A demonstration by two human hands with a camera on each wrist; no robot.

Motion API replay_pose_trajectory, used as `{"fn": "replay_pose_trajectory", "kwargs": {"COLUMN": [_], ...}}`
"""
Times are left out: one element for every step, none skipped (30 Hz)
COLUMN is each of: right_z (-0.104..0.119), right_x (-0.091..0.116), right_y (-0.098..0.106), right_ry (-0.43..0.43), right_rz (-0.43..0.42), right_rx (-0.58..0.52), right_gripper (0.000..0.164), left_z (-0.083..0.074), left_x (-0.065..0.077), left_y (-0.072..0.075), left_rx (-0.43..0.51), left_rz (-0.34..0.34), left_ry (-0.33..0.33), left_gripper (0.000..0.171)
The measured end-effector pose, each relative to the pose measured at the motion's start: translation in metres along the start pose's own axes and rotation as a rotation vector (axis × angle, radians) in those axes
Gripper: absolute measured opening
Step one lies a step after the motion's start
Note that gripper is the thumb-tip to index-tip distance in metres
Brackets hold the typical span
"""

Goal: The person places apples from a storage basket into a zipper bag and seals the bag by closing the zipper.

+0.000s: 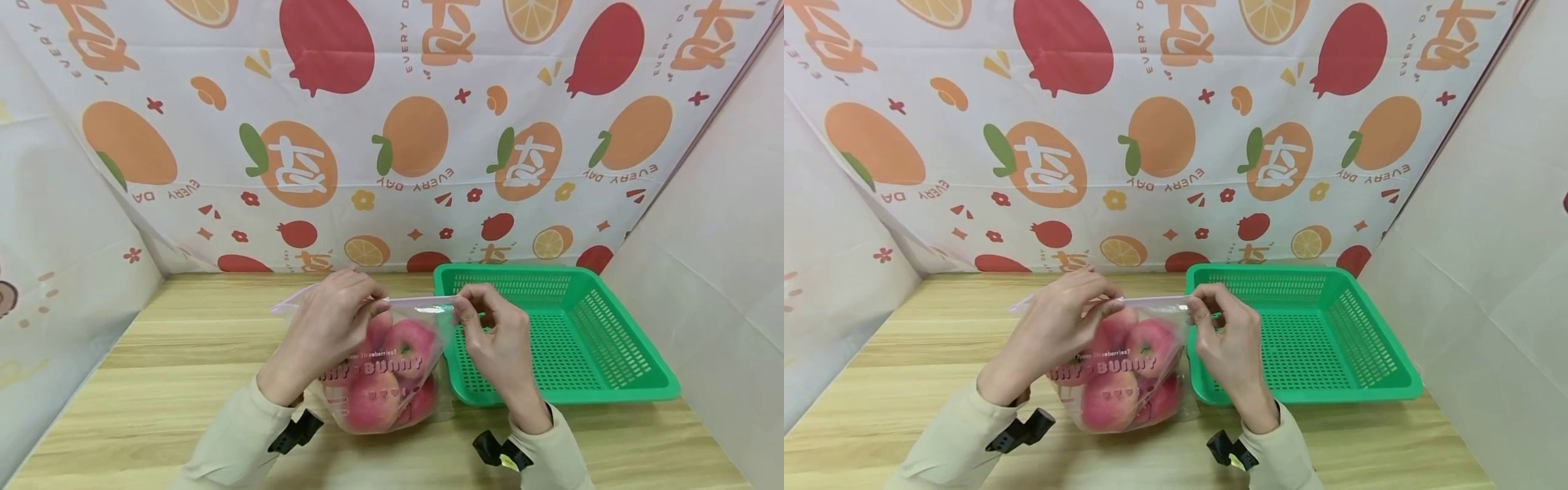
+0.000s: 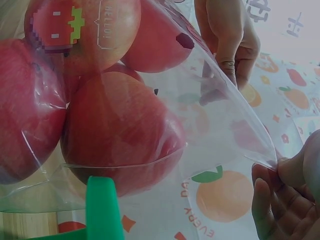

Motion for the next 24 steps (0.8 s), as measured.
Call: {"fn": "replay_pose_trajectory", "kwargs": {"right_z": [0.000,0.000,0.000,-0.001,-0.001,-0.001,-0.002,-0.002,-0.002,-0.003,-0.003,-0.003,-0.003,-0.003,-0.003,-0.003,-0.003,-0.003,-0.002,-0.002,-0.002,-0.002,-0.002,-0.002], "right_x": [0.000,0.000,0.000,0.000,0.000,0.000,0.000,0.000,0.000,0.001,0.001,0.001,0.001,0.001,0.001,0.001,0.001,0.001,0.001,0.001,0.001,0.001,0.001,0.000], "right_y": [0.000,0.000,0.000,0.000,0.000,0.000,0.000,0.001,0.001,0.001,0.001,0.001,0.001,0.001,0.001,0.001,0.001,0.001,0.001,0.001,0.001,0.001,0.001,0.001], "right_ry": [0.001,-0.001,-0.003,-0.006,-0.010,-0.011,-0.015,-0.017,-0.019,-0.021,-0.022,-0.025,-0.028,-0.029,-0.030,-0.030,-0.028,-0.025,-0.023,-0.020,-0.019,-0.018,-0.016,-0.016], "right_rz": [0.000,0.000,0.001,0.001,0.001,0.000,-0.001,-0.001,-0.001,-0.002,-0.002,-0.001,0.000,0.000,0.000,0.000,-0.001,-0.002,-0.002,-0.003,-0.004,-0.004,-0.004,-0.004], "right_rx": [0.002,0.005,0.007,0.010,0.012,0.016,0.020,0.024,0.028,0.032,0.035,0.038,0.040,0.041,0.041,0.040,0.039,0.039,0.039,0.039,0.040,0.041,0.043,0.043], "right_gripper": [0.008,0.008,0.007,0.007,0.007,0.006,0.006,0.006,0.005,0.005,0.005,0.005,0.005,0.005,0.005,0.005,0.005,0.006,0.006,0.006,0.006,0.006,0.006,0.006], "left_z": [0.001,0.001,0.002,0.002,0.003,0.004,0.005,0.005,0.006,0.007,0.008,0.008,0.009,0.009,0.010,0.011,0.011,0.012,0.012,0.013,0.013,0.013,0.014,0.014], "left_x": [0.000,0.001,0.001,0.001,0.001,0.001,0.002,0.002,0.002,0.002,0.003,0.003,0.003,0.004,0.004,0.004,0.005,0.005,0.005,0.006,0.006,0.006,0.007,0.007], "left_y": [0.000,0.001,0.001,0.001,0.002,0.002,0.002,0.002,0.002,0.002,0.002,0.002,0.002,0.003,0.003,0.003,0.003,0.003,0.004,0.004,0.004,0.004,0.005,0.005], "left_rx": [0.000,0.002,0.004,0.006,0.008,0.011,0.014,0.018,0.023,0.029,0.032,0.033,0.035,0.037,0.038,0.037,0.034,0.035,0.036,0.036,0.037,0.038,0.041,0.044], "left_rz": [0.003,0.007,0.010,0.013,0.015,0.018,0.021,0.025,0.029,0.034,0.038,0.042,0.046,0.049,0.052,0.053,0.054,0.055,0.055,0.056,0.056,0.055,0.054,0.054], "left_ry": [0.005,0.009,0.012,0.013,0.014,0.015,0.016,0.016,0.018,0.021,0.025,0.028,0.032,0.036,0.041,0.044,0.047,0.050,0.053,0.055,0.058,0.061,0.063,0.065], "left_gripper": [0.008,0.008,0.008,0.008,0.009,0.009,0.009,0.010,0.010,0.011,0.011,0.011,0.011,0.011,0.011,0.011,0.011,0.011,0.011,0.011,0.011,0.011,0.011,0.012]}}
Point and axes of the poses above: each hand's wrist, its own x-axis away from the middle knuckle, its own y-axis out of the back of the hand, z = x × y, the point moved 6 cm from there along -x, towards the middle knuckle, and after that the axes turned 4 degrees about y, right-handed, at the moved point
